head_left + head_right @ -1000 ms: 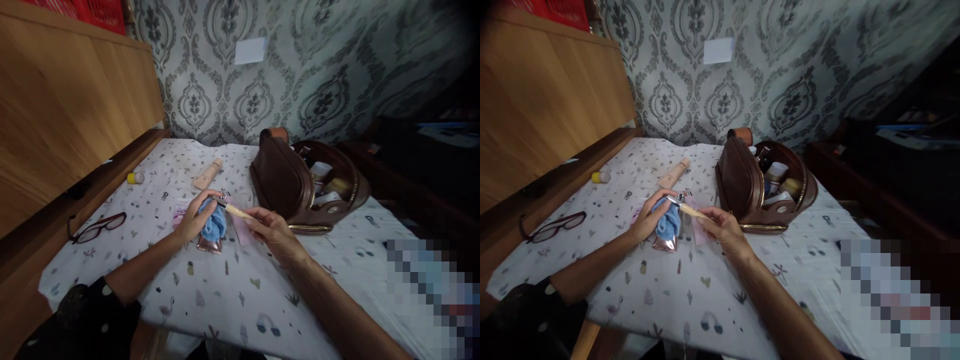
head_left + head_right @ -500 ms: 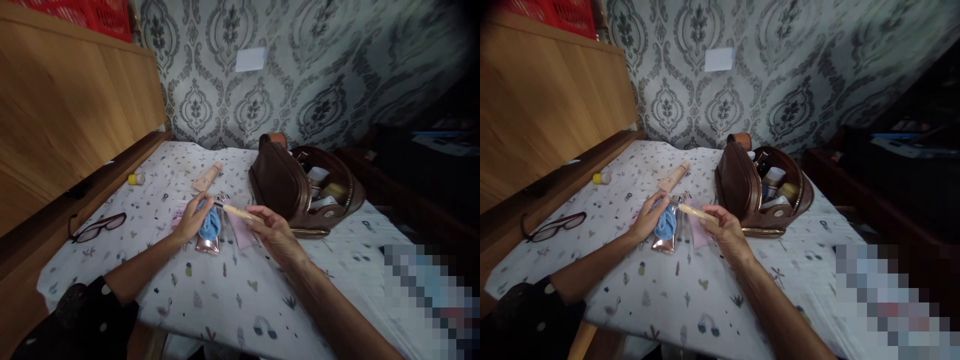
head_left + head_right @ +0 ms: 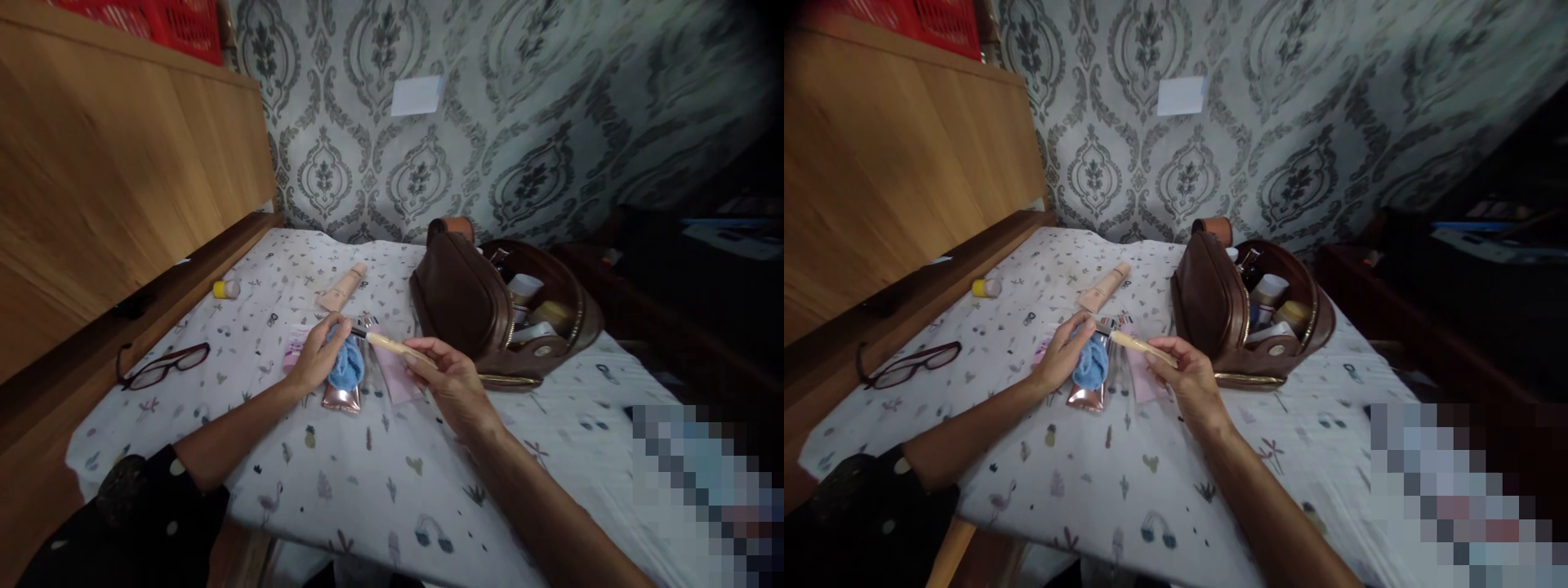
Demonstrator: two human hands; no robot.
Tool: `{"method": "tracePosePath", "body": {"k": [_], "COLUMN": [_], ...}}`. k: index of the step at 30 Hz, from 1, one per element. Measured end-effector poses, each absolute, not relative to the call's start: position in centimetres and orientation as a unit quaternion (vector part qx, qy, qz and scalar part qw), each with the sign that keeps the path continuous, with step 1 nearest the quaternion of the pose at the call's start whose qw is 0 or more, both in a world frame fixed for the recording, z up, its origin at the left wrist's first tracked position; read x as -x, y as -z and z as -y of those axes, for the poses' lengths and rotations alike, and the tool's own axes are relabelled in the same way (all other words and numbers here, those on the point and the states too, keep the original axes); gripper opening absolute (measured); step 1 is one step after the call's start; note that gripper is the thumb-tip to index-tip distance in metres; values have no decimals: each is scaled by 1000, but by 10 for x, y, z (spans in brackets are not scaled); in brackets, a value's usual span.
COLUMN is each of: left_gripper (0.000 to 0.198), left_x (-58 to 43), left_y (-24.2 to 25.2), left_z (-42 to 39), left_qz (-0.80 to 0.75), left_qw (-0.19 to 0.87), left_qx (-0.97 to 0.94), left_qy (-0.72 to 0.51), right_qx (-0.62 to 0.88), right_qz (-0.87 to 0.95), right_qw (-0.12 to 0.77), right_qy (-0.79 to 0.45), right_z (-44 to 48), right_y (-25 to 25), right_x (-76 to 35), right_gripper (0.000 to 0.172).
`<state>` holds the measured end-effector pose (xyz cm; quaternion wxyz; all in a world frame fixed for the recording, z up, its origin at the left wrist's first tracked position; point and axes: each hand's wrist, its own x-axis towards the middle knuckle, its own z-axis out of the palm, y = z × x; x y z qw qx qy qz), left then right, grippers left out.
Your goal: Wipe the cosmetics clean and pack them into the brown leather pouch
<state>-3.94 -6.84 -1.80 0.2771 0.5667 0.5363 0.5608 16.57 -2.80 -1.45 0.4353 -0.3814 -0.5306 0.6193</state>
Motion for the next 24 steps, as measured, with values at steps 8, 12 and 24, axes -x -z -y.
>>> {"method": "tracePosePath", "body": {"k": [8,12,24], "left_gripper": [29,29,31], "left_x": [42,43,40], "left_y": [23,23,21], "left_z": [65,66,68], "left_qz": [-523,-524,-539], "left_qw": [284,292,294], "left_qx": [-577,-571,-544], "left_qy": [-560,-560,-572], "right_qx": [381,375,363], "right_qz": [541,541,494], "right_qw": [433,428,455], "right_qy": [-612,-619,-646], "right_z": [23,25,26], "right_y": [20,18,18], "right_x": [-165,-165,-165], "right_gripper": [44,41,52]}}
